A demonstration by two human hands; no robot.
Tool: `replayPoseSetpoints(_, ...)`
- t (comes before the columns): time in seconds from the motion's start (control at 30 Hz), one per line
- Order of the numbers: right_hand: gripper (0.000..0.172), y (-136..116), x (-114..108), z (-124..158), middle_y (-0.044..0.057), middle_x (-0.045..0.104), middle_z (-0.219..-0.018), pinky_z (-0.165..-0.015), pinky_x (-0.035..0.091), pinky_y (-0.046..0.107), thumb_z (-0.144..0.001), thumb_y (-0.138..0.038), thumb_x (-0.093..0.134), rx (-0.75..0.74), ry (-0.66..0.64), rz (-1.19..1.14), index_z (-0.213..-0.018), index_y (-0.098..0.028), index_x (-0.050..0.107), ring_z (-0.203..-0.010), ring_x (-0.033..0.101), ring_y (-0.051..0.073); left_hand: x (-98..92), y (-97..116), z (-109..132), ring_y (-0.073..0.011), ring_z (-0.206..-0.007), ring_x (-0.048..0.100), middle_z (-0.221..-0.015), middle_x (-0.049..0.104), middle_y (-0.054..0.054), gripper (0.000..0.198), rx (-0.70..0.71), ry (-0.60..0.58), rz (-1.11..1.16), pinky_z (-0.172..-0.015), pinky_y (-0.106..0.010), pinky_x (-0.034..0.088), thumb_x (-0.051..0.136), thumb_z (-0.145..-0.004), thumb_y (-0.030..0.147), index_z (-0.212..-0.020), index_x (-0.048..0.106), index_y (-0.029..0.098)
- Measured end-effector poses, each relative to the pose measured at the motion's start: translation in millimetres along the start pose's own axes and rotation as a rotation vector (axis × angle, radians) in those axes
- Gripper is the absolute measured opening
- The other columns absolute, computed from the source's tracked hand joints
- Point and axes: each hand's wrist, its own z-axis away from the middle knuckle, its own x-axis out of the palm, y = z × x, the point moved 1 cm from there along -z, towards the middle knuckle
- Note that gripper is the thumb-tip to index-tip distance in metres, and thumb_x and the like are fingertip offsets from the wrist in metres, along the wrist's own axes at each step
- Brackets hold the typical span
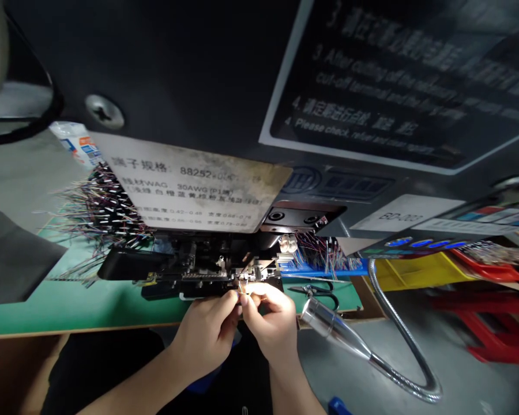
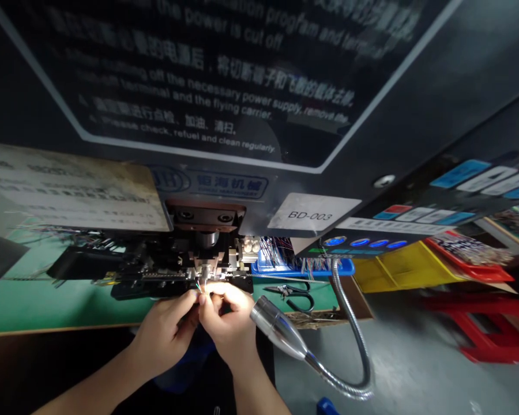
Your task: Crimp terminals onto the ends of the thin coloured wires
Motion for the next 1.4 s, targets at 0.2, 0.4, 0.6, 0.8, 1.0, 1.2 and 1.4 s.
replayPoseSetpoints(0.2, 0.022, 7, 0, 2, -0.006, 0.044, -0.052, -0.037, 0.032, 0.021, -0.085, -0.035, 0.064, 0.124, -0.036, -0.191, -0.073, -0.017, 0.060, -0.040, 0.038, 0.008, -3.9, 4, -1, -0.0156, -0.069, 0.065, -0.077, 0.065, 0.000, 0.012, 0.035, -0.011, 0.075, -0.062, -0.024, 0.045, 0.042, -0.094, 0.013, -0.091, 0.050, 0.022)
replayPoseSetpoints(0.4, 0.013, 2, 4, 4, -0.006, 0.043, -0.052, -0.041, 0.035, 0.022, -0.085, -0.029, 0.063, 0.068, 0.067, -0.126, -0.078, -0.018, 0.063, -0.043, 0.039, 0.009, -2.4, 3, 1, -0.0166, -0.063, 0.062, -0.072, 0.063, -0.001, 0.014, 0.017, -0.019, 0.018, -0.059, -0.026, 0.042, 0.041, -0.092, 0.012, -0.086, 0.050, 0.022)
replayPoseSetpoints(0.6, 0.008, -3, 4, 2, -0.001, 0.057, -0.059, -0.045, 0.042, 0.024, -0.083, -0.022, 0.063, -0.025, 0.110, 0.008, -0.082, -0.018, 0.071, -0.045, 0.047, 0.011, 0.7, 1, 1, -0.0190, -0.066, 0.065, -0.074, 0.067, -0.002, 0.014, -0.021, -0.001, -0.040, -0.059, -0.027, 0.044, 0.042, -0.089, 0.010, -0.088, 0.051, 0.021)
replayPoseSetpoints(0.8, 0.009, -4, 3, 1, -0.001, 0.060, -0.057, -0.045, 0.043, 0.024, -0.081, -0.020, 0.066, -0.091, 0.122, 0.066, -0.084, -0.018, 0.074, -0.044, 0.047, 0.010, -0.8, 2, 0, -0.0179, -0.065, 0.065, -0.071, 0.066, -0.002, 0.015, -0.018, 0.007, -0.027, -0.059, -0.026, 0.045, 0.041, -0.090, 0.010, -0.086, 0.052, 0.021)
replayPoseSetpoints(1.0, 0.008, -2, 3, 2, -0.002, 0.056, -0.056, -0.045, 0.045, 0.024, -0.082, -0.019, 0.064, -0.080, 0.119, 0.067, -0.085, -0.018, 0.071, -0.044, 0.048, 0.011, 1.1, 2, 0, -0.0194, -0.068, 0.067, -0.075, 0.069, -0.003, 0.015, 0.000, 0.018, -0.047, -0.061, -0.027, 0.046, 0.043, -0.089, 0.010, -0.087, 0.051, 0.022)
replayPoseSetpoints(1.2, 0.009, 0, 3, 3, -0.004, 0.052, -0.055, -0.046, 0.043, 0.023, -0.082, -0.019, 0.063, -0.068, 0.107, 0.043, -0.089, -0.019, 0.069, -0.046, 0.047, 0.011, 0.9, 1, 0, -0.0196, -0.066, 0.067, -0.074, 0.068, -0.002, 0.015, 0.008, 0.012, -0.045, -0.060, -0.028, 0.046, 0.042, -0.092, 0.011, -0.089, 0.052, 0.022)
replayPoseSetpoints(1.4, 0.016, 7, 1, 6, -0.003, 0.053, -0.059, -0.043, 0.039, 0.021, -0.087, -0.024, 0.060, 0.063, 0.003, -0.096, -0.073, -0.019, 0.056, -0.046, 0.046, 0.010, -1.9, 3, 1, -0.0181, -0.070, 0.065, -0.076, 0.066, -0.001, 0.014, 0.001, -0.021, 0.052, -0.062, -0.026, 0.045, 0.041, -0.093, 0.013, -0.093, 0.052, 0.022)
